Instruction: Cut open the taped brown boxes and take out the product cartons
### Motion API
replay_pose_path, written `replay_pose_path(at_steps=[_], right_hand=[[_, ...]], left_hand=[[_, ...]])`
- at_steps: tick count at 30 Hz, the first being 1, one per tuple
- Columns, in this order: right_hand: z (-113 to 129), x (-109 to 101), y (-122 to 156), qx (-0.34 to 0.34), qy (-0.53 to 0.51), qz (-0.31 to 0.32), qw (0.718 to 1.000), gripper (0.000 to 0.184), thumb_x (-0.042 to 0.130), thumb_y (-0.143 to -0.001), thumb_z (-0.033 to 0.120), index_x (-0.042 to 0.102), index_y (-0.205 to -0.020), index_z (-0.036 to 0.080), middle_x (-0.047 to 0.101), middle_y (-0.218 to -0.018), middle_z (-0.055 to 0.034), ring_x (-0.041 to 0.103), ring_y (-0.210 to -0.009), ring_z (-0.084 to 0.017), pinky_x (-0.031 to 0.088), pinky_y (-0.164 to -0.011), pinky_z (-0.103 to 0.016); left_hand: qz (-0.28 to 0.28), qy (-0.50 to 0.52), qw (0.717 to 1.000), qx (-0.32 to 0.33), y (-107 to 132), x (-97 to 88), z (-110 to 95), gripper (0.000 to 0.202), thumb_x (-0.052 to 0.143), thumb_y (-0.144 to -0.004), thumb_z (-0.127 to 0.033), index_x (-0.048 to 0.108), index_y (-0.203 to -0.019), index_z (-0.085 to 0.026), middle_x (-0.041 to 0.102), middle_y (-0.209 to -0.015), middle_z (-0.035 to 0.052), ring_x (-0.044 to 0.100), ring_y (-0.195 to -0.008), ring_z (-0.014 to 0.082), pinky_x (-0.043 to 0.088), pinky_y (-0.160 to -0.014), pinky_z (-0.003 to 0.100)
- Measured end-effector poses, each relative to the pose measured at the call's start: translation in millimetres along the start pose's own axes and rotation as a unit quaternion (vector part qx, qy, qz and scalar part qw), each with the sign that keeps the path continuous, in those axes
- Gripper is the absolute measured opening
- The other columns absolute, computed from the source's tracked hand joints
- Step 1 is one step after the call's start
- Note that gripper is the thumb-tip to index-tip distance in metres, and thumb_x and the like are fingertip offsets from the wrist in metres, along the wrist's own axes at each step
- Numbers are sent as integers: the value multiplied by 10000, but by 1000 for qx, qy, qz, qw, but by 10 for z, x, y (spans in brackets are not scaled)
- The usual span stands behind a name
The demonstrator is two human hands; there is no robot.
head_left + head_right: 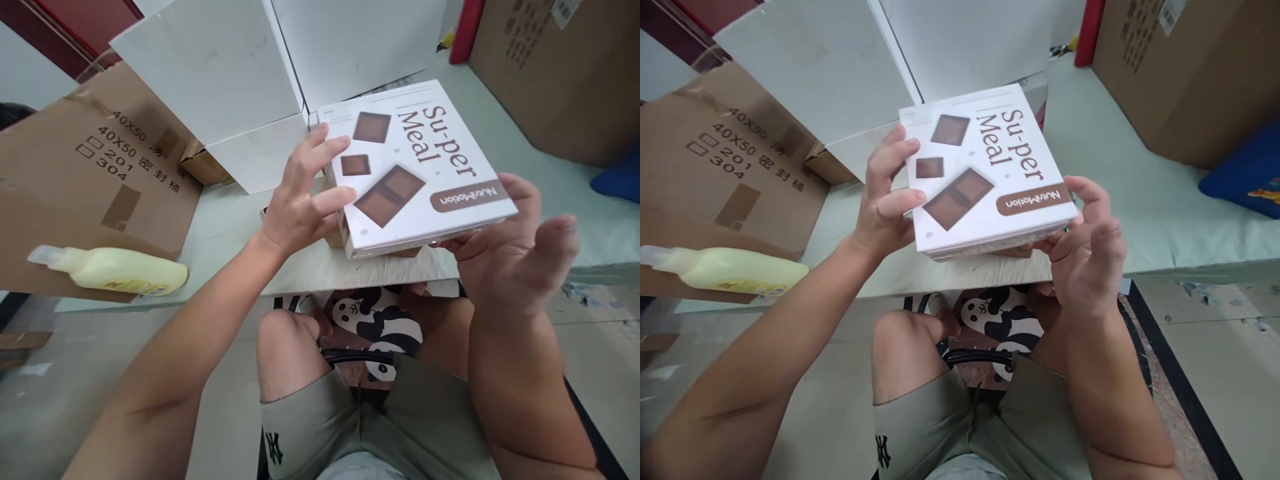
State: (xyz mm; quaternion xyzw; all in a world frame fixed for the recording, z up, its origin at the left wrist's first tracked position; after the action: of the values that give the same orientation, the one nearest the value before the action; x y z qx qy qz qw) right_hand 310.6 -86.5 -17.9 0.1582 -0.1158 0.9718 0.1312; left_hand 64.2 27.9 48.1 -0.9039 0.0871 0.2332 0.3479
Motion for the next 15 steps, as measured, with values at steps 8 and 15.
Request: replay_pose_path(at_steps=[8, 15], right_hand=[[341, 420, -343, -63, -16, -13, 998, 343, 689, -720, 276, 466, -981, 299, 589, -975, 37, 610, -776, -113, 436, -525, -203], [291, 946, -1475, -10, 37, 18, 999, 190, 589, -932, 275, 495, -1083, 343, 708, -1131, 64, 708, -1075, -150, 631, -766, -279]], left_hand=[[7, 52, 998, 45, -96, -122, -82, 425, 854, -809, -472, 710, -1189, -345, 559, -1563, 60, 420, -1572, 381, 521, -1180, 535], [47, 295, 918, -261, -863, -10, 581, 656, 641, -895, -689, 538, -1497, -450, 741, -1190, 63, 736, -1175, 392, 546, -1052, 654]])
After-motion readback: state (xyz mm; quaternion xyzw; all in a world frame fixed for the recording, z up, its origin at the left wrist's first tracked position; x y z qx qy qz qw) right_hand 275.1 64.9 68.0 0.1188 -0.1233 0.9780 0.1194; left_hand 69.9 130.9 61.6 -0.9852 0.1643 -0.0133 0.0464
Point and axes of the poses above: each hand's wrist, its own y-axis away from the middle knuckle, its own x-axis out of the palm, z = x × y, the point moved 3 cm from there along -y, towards the middle knuckle
